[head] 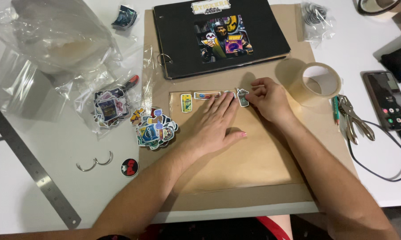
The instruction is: The person cuts small pieces of clear tape with scissors and uses them to affix various stickers onto a brown paper envelope. The person repeatedly picks stickers from a pile, applies tape, and presses them onto the envelope surface.
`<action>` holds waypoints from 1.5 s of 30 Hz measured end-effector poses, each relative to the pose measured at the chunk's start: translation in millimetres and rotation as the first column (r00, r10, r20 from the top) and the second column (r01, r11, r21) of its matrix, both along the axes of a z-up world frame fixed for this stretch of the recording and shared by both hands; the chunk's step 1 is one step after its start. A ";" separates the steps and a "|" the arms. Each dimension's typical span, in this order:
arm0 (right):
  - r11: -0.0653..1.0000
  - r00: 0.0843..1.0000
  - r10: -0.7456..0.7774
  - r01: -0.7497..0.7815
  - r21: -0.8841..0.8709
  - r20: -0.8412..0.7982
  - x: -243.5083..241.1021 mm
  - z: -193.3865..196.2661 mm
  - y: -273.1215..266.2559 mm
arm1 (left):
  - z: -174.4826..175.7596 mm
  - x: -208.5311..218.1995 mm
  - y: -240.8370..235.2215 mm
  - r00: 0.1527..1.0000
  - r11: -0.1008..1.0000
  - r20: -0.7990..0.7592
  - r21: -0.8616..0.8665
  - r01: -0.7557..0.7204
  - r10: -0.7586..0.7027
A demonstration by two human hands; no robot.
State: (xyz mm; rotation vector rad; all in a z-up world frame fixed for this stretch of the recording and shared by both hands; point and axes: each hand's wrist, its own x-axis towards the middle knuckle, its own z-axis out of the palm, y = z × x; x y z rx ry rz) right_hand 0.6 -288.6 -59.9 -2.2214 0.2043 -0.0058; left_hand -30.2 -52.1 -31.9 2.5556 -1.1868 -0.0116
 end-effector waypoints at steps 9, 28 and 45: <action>0.989 0.997 0.013 -0.024 -0.149 -0.070 -7.5 27.5 10.3 | 4.4 -1.2 0.5 0.999 1.000 -0.038 -0.022 0.008 -0.009; 0.639 0.950 0.310 -0.178 -0.749 0.039 -43.7 49.5 30.8 | -1.6 -0.1 1.4 1.000 0.998 -0.022 -0.061 0.007 -0.008; 0.940 0.909 -0.316 0.338 -0.040 0.272 -112.0 59.3 -87.0 | 11.9 8.3 -7.2 0.985 0.995 0.154 0.076 0.070 -0.081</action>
